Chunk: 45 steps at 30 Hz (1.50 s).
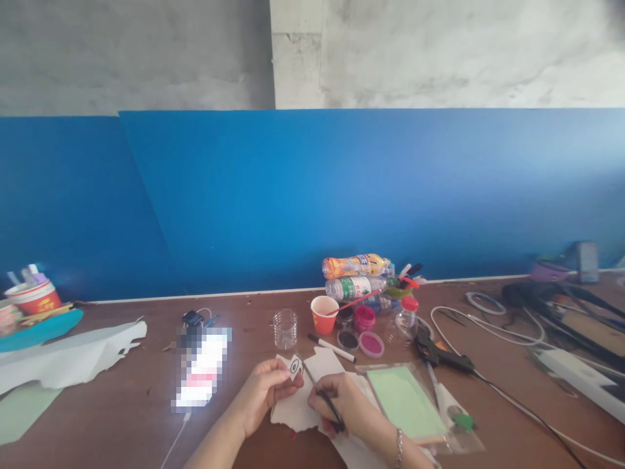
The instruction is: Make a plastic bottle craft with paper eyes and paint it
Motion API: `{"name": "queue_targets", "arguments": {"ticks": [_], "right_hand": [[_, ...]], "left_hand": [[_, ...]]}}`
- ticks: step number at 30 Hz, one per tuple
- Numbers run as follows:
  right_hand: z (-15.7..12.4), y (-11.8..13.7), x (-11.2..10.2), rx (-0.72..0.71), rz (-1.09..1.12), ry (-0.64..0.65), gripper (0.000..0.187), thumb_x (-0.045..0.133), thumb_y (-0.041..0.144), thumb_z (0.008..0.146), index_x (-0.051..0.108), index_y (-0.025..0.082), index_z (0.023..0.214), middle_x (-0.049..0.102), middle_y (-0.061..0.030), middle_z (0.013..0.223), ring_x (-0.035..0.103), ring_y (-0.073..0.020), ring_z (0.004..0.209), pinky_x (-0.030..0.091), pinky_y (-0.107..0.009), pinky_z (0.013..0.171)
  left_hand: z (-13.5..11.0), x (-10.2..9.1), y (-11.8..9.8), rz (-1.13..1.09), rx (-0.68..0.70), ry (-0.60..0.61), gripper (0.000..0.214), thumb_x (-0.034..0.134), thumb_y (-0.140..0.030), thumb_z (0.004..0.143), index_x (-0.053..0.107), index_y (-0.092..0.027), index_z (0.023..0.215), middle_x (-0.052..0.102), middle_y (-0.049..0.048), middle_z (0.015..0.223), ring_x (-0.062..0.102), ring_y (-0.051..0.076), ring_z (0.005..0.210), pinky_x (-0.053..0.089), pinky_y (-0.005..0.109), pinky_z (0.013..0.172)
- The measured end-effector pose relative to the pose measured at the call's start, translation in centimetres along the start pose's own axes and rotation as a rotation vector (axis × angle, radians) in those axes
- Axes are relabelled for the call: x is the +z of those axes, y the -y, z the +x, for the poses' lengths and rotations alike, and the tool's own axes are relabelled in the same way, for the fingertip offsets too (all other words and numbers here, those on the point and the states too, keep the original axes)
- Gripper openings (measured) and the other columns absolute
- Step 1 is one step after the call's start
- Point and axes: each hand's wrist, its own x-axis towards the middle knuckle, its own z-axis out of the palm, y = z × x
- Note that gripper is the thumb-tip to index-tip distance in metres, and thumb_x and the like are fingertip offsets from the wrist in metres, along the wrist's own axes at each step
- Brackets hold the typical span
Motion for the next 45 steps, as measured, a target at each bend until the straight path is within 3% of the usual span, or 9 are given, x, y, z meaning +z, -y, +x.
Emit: {"name": "queue_targets", "arguments": {"ticks": [5, 8, 10, 13, 17, 30, 38, 45], "right_hand": [[-0.6, 1.5, 0.7, -0.026, 0.178, 0.008, 0.017, 0.053, 0.030, 0.069, 0.056, 0.016, 0.077, 0.054, 0.0034, 0.048, 0.043, -0.0081, 0.038, 0.030, -0.019, 0.036], [-0.7, 1.5, 1.3, -0.018, 0.166, 0.009, 0.019, 0.055, 0.030, 0.069, 0.056, 0.016, 0.082, 0.053, 0.0042, 0.049, 0.046, -0.0090, 0.041, 0.031, -0.018, 0.036], [-0.5, 1.2, 1.6, -0.033, 0.159, -0.005, 0.019, 0.056, 0.030, 0.070, 0.056, 0.016, 0.083, 0.054, 0.0042, 0.051, 0.047, -0.0093, 0.042, 0.032, -0.018, 0.037], [-0.3, 0.7, 1.9, -0.061, 0.172, -0.014, 0.019, 0.057, 0.032, 0.072, 0.055, 0.016, 0.081, 0.054, 0.0041, 0.051, 0.046, -0.0088, 0.042, 0.032, -0.018, 0.037], [0.0, 0.3, 2.1, -0.099, 0.202, -0.016, 0.020, 0.058, 0.034, 0.074, 0.054, 0.016, 0.081, 0.054, 0.0044, 0.051, 0.044, -0.0078, 0.040, 0.032, -0.018, 0.038], [-0.3, 1.0, 2.1, -0.132, 0.187, -0.032, 0.021, 0.057, 0.035, 0.075, 0.057, 0.015, 0.080, 0.054, 0.0040, 0.052, 0.044, -0.0069, 0.040, 0.031, -0.018, 0.038], [0.1, 0.4, 2.1, -0.151, 0.172, -0.035, 0.019, 0.058, 0.034, 0.075, 0.055, 0.016, 0.078, 0.054, 0.0040, 0.052, 0.045, -0.0077, 0.042, 0.033, -0.018, 0.039], [0.0, 0.5, 2.3, -0.131, 0.179, -0.036, 0.028, 0.062, 0.043, 0.073, 0.053, 0.017, 0.079, 0.051, 0.0057, 0.051, 0.042, -0.0069, 0.040, 0.031, -0.017, 0.037]], "left_hand": [[-0.3, 1.1, 0.5, -0.064, 0.114, -0.157, 0.019, 0.076, -0.028, 0.063, 0.064, -0.015, 0.069, 0.072, 0.0060, 0.079, 0.065, 0.014, 0.074, 0.048, 0.022, 0.067], [-0.5, 1.7, 1.0, -0.001, 0.173, -0.174, 0.020, 0.073, -0.030, 0.063, 0.067, -0.013, 0.070, 0.069, 0.0042, 0.074, 0.056, 0.008, 0.058, 0.037, 0.016, 0.049], [-0.5, 1.9, 1.3, 0.044, 0.183, -0.166, 0.021, 0.070, -0.033, 0.065, 0.067, -0.012, 0.068, 0.064, 0.0007, 0.060, 0.045, 0.005, 0.047, 0.028, 0.016, 0.044], [-0.5, 2.2, 1.7, 0.054, 0.136, -0.147, 0.026, 0.068, -0.039, 0.065, 0.066, -0.014, 0.067, 0.048, -0.0057, 0.043, 0.037, 0.005, 0.041, 0.026, 0.017, 0.043], [-0.5, 2.6, 2.0, 0.038, 0.140, -0.136, 0.027, 0.068, -0.042, 0.064, 0.064, -0.015, 0.066, 0.042, -0.0075, 0.041, 0.040, 0.007, 0.040, 0.027, 0.019, 0.043], [-0.2, 2.8, 2.4, -0.017, 0.158, -0.103, 0.026, 0.068, -0.038, 0.066, 0.053, -0.018, 0.058, 0.043, -0.0077, 0.042, 0.040, 0.007, 0.035, 0.023, 0.020, 0.039], [-0.1, 2.7, 2.5, -0.010, 0.173, -0.100, 0.029, 0.070, -0.040, 0.064, 0.052, -0.018, 0.057, 0.044, -0.0073, 0.042, 0.041, 0.007, 0.035, 0.026, 0.020, 0.039], [-0.2, 2.8, 2.3, -0.004, 0.170, -0.099, 0.026, 0.068, -0.039, 0.066, 0.054, -0.018, 0.060, 0.045, -0.0067, 0.042, 0.040, 0.008, 0.035, 0.025, 0.020, 0.038]]}}
